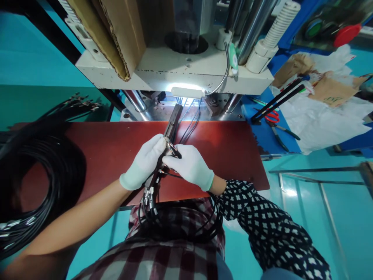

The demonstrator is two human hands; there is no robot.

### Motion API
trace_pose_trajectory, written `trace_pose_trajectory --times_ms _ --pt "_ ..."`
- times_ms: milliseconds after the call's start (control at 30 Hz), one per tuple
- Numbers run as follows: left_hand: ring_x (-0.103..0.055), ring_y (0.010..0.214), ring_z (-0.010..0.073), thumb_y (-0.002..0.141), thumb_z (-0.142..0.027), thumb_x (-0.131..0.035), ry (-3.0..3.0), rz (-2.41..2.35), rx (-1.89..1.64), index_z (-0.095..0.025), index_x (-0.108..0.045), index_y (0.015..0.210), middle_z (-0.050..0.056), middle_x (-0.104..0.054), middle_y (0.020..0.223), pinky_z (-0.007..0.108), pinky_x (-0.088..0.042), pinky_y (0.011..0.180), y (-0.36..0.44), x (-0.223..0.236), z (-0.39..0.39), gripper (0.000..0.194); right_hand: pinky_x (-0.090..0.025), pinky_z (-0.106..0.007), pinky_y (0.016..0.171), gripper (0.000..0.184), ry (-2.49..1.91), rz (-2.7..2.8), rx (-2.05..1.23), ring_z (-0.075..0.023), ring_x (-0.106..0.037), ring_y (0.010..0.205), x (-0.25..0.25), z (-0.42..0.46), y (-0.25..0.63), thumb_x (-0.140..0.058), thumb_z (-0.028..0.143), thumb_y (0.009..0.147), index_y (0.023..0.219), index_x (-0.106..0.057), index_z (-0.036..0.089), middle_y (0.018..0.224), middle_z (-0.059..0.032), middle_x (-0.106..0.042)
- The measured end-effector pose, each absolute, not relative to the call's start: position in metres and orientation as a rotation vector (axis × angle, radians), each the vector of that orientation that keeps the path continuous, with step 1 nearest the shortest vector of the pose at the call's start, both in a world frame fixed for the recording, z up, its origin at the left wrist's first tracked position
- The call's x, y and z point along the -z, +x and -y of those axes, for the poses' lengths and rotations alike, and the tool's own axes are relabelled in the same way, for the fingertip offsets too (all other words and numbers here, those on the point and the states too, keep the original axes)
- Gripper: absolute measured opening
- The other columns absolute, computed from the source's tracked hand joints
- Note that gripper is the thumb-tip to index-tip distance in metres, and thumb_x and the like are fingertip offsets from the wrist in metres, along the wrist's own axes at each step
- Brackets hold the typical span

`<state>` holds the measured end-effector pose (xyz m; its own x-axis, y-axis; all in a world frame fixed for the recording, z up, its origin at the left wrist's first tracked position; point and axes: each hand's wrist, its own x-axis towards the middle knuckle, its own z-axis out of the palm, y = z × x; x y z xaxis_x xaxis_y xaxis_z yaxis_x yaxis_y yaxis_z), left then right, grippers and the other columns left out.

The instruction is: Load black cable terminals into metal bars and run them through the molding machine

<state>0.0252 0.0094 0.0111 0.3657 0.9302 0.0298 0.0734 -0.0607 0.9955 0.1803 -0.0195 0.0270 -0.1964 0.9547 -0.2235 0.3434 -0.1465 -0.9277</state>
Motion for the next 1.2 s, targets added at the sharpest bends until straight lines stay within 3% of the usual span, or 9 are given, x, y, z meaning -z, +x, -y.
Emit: trace_pose_trajectory --times_ms 200,367,533,600,800,967,1200 --pt "-0.039 0.066 0.0112 0.101 -0.044 -0.046 1.486 -0.949 -0.945 -0.019 -0.042 0.075 -0.003 -0.04 0.071 0.024 -0.035 0.062 0.025 -0.007 -0.013 0.036 -0.043 -0.025 0.065 0.025 -1.397 1.45 -1.343 -0.0126 -0.054 0.069 -0.027 0.021 0.181 -0.06 0.039 0.089 0.078 -0.058 0.017 0.074 0.0013 -0.061" --pt "-0.043 0.068 0.0119 0.1 -0.046 -0.046 1.383 -0.857 -0.914 -0.017 -0.049 0.079 -0.001 -0.048 0.074 0.025 -0.038 0.064 0.023 -0.007 -0.017 0.036 -0.045 -0.026 0.07 0.022 -1.253 1.343 -1.493 -0.0131 -0.055 0.074 -0.037 0.017 0.194 -0.055 0.032 0.094 0.081 -0.062 0.016 0.081 -0.0028 -0.063" --pt "-0.046 0.07 0.0126 0.101 -0.045 -0.046 1.376 -0.805 -0.905 -0.015 -0.057 0.085 0.001 -0.053 0.079 0.027 -0.039 0.066 0.019 -0.008 -0.02 0.036 -0.036 -0.025 0.056 0.035 -1.02 1.121 -1.848 -0.0105 -0.04 0.059 -0.035 0.008 0.202 -0.05 0.047 0.096 0.087 -0.065 0.017 0.068 0.0015 -0.049" --pt "-0.048 0.071 0.0133 0.1 -0.045 -0.046 1.36 -0.782 -0.891 -0.015 -0.058 0.086 0.001 -0.054 0.079 0.028 -0.041 0.068 0.018 -0.008 -0.021 0.035 -0.035 -0.025 0.055 0.034 -1.031 1.111 -1.897 -0.0099 -0.04 0.058 -0.036 0.006 0.201 -0.055 0.047 0.092 0.083 -0.065 0.016 0.068 0.0013 -0.05" --pt "-0.054 0.073 0.0151 0.101 -0.043 -0.045 1.348 -0.757 -0.911 -0.016 -0.062 0.088 0.003 -0.06 0.082 0.028 -0.045 0.072 0.02 -0.007 -0.021 0.035 -0.038 -0.026 0.063 0.018 -1.334 1.415 -1.398 -0.0114 -0.05 0.064 -0.047 0.005 0.19 -0.066 0.024 0.079 0.065 -0.058 0.015 0.065 0.0018 -0.058" --pt "-0.057 0.078 0.0164 0.102 -0.042 -0.043 1.37 -0.74 -0.9 -0.017 -0.059 0.085 0.002 -0.061 0.081 0.029 -0.046 0.076 0.021 -0.009 -0.019 0.034 -0.038 -0.026 0.062 0.021 -1.381 1.54 -1.351 -0.0124 -0.052 0.064 -0.044 0.004 0.187 -0.062 0.026 0.081 0.064 -0.057 0.015 0.063 0.0019 -0.057" --pt "-0.04 0.066 0.0121 0.101 -0.039 -0.044 1.736 -1.131 -0.852 -0.02 -0.041 0.076 -0.004 -0.042 0.07 0.026 -0.034 0.063 0.023 -0.003 -0.017 0.032 -0.037 -0.026 0.063 0.021 -1.431 1.671 -1.213 -0.0129 -0.053 0.066 -0.038 0.01 0.184 -0.059 0.027 0.086 0.069 -0.058 0.016 0.067 0.0008 -0.061"
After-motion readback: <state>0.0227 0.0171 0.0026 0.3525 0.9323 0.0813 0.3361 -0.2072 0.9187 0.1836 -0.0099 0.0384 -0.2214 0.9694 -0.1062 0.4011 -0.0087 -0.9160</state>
